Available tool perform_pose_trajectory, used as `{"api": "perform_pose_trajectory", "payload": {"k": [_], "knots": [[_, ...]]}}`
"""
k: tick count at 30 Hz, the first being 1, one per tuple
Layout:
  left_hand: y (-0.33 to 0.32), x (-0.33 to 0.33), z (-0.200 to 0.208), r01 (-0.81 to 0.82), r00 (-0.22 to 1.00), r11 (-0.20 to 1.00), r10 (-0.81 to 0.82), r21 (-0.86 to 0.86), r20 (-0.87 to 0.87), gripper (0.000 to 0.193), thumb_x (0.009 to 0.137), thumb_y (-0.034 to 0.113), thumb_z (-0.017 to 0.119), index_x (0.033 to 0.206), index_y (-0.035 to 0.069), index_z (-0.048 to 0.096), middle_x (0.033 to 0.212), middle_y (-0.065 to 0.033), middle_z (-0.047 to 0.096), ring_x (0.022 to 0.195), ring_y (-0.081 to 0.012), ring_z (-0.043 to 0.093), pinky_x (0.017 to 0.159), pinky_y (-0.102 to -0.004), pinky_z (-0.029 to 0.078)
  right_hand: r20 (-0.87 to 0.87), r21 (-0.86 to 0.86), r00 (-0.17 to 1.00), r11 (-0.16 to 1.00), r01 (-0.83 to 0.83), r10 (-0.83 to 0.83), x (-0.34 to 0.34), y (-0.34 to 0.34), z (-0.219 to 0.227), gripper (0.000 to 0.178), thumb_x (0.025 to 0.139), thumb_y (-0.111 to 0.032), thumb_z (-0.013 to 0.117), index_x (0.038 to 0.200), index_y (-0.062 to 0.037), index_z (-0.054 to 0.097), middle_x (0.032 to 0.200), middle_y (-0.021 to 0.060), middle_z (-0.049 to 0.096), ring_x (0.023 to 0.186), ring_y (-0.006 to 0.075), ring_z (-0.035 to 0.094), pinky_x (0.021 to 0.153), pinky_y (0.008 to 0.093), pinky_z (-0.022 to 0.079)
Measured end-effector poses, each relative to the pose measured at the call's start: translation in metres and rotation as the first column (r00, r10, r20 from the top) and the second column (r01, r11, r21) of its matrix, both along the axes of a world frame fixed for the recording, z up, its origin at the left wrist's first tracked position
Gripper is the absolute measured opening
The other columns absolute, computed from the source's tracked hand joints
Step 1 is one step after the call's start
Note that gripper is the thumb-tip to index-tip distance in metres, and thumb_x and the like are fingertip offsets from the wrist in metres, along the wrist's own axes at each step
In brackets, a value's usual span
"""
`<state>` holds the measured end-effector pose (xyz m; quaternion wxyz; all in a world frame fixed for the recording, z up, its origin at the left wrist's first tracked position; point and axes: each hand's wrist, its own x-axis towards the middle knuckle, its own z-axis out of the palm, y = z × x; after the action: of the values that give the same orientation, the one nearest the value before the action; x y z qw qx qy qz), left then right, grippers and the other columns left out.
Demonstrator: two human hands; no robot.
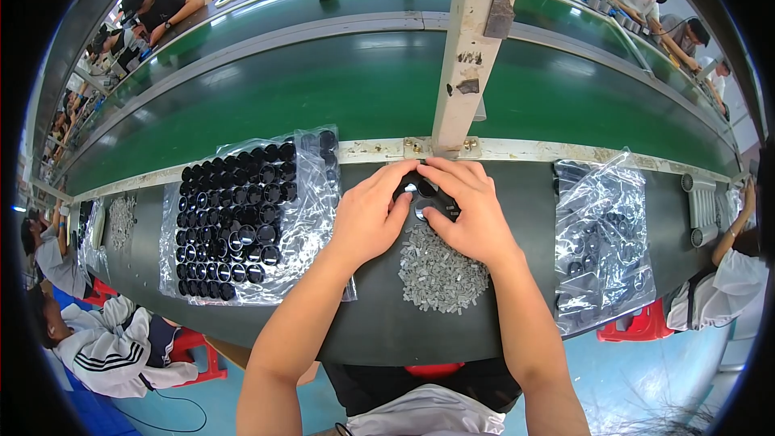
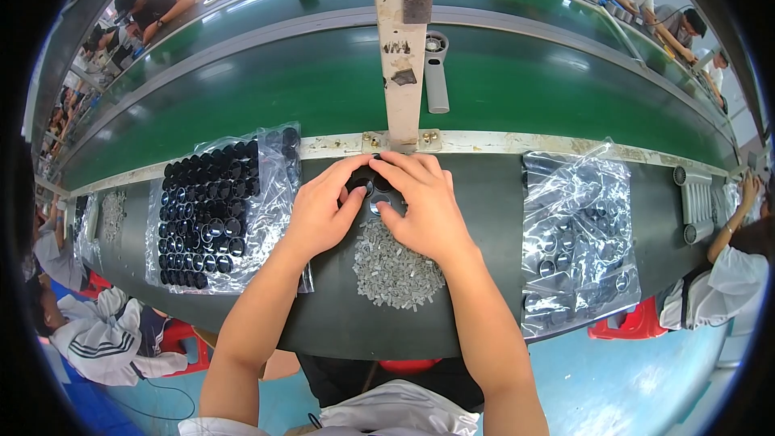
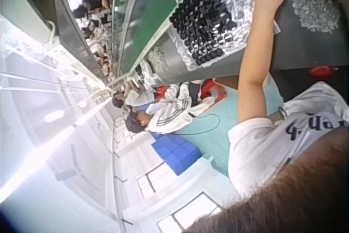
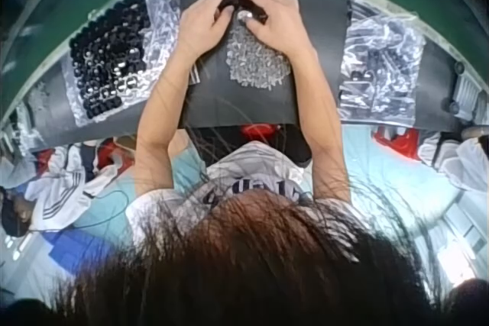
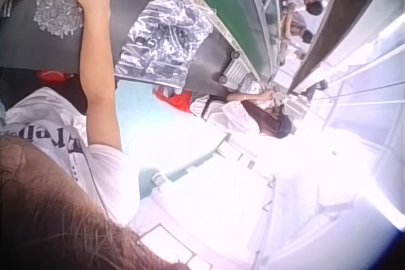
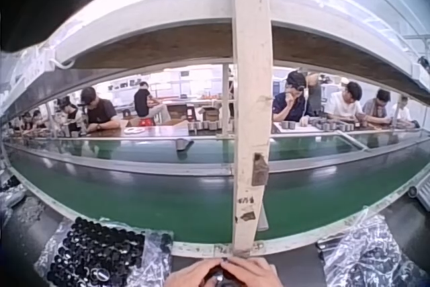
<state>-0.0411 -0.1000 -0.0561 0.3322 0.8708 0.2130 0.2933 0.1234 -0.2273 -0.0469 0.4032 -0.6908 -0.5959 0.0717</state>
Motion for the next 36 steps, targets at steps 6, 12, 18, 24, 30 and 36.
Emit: {"api": "perform_pose_trajectory", "payload": {"k": [6, 12, 18, 24, 30, 36], "knots": [[0.0, -0.001, 0.0, -0.01, 0.999, 1.0, 0.009, -0.018, -0.037, 0.053, 0.095, 0.005, 0.072, 0.147, 0.01, 0.062, 0.133, -0.0102, 0.075, 0.068, -0.0182, 0.065, 0.07, -0.0339, 0.057, 0.034, 0.008, 0.999, 0.999, 0.037, -0.037, 0.0, 0.002, -0.009, 0.062, 0.083, -0.012, 0.086, 0.142, -0.0127, 0.07, 0.149, 0.0095, 0.063, 0.136, 0.0328, 0.057, 0.113, 0.046, 0.043], [0.003, 0.0, -0.004, 0.011, 1.0, 0.999, -0.011, -0.047, -0.016, 0.054, 0.095, 0.002, 0.071, 0.149, 0.009, 0.064, 0.131, -0.0116, 0.078, 0.066, -0.0156, 0.064, 0.069, -0.0314, 0.056, 0.046, 0.044, 0.994, 0.994, 0.098, -0.1, 0.0, 0.006, -0.016, 0.052, 0.086, -0.013, 0.085, 0.136, -0.0104, 0.072, 0.142, 0.0098, 0.065, 0.132, 0.0334, 0.058, 0.112, 0.0459, 0.046], [0.003, 0.0, -0.004, 0.031, 0.999, 0.997, -0.032, -0.072, -0.002, 0.053, 0.095, 0.001, 0.071, 0.148, 0.008, 0.066, 0.127, -0.0122, 0.08, 0.066, -0.0149, 0.066, 0.068, -0.0303, 0.057, 0.046, 0.075, 0.992, 0.991, 0.113, -0.116, 0.001, 0.007, -0.016, 0.046, 0.085, -0.011, 0.085, 0.13, -0.0085, 0.074, 0.136, 0.0112, 0.067, 0.127, 0.0341, 0.06, 0.109, 0.045, 0.05], [0.004, 0.001, -0.004, -0.005, 0.996, 0.997, 0.012, -0.074, 0.091, 0.056, 0.092, -0.004, 0.071, 0.147, 0.007, 0.064, 0.124, -0.0133, 0.078, 0.067, -0.0154, 0.067, 0.068, -0.0308, 0.056, 0.008, 0.186, 0.991, 0.973, 0.133, -0.137, 0.009, 0.006, -0.01, 0.034, 0.085, -0.004, 0.079, 0.119, -0.0057, 0.078, 0.117, 0.0119, 0.076, 0.111, 0.0322, 0.068, 0.096, 0.0416, 0.056], [0.004, 0.001, -0.006, -0.044, 0.996, 0.997, 0.049, -0.067, 0.071, 0.054, 0.09, -0.006, 0.073, 0.142, 0.006, 0.065, 0.114, -0.0116, 0.072, 0.068, -0.015, 0.066, 0.068, -0.0315, 0.055, -0.04, 0.119, 0.989, 0.982, 0.149, -0.145, 0.009, 0.005, -0.01, 0.031, 0.085, 0.001, 0.075, 0.114, -0.0053, 0.082, 0.102, 0.0072, 0.08, 0.099, 0.0278, 0.07, 0.09, 0.0395, 0.058], [0.003, 0.001, -0.003, -0.05, 0.996, 0.995, 0.056, -0.083, 0.064, 0.053, 0.09, -0.004, 0.076, 0.14, 0.005, 0.065, 0.116, -0.0116, 0.071, 0.068, -0.0147, 0.066, 0.068, -0.0311, 0.055, -0.012, 0.063, 0.995, 0.993, 0.1, -0.1, 0.003, 0.003, -0.012, 0.033, 0.086, -0.004, 0.076, 0.118, -0.009, 0.082, 0.103, 0.0061, 0.08, 0.102, 0.0246, 0.068, 0.093, 0.039, 0.053]]}}
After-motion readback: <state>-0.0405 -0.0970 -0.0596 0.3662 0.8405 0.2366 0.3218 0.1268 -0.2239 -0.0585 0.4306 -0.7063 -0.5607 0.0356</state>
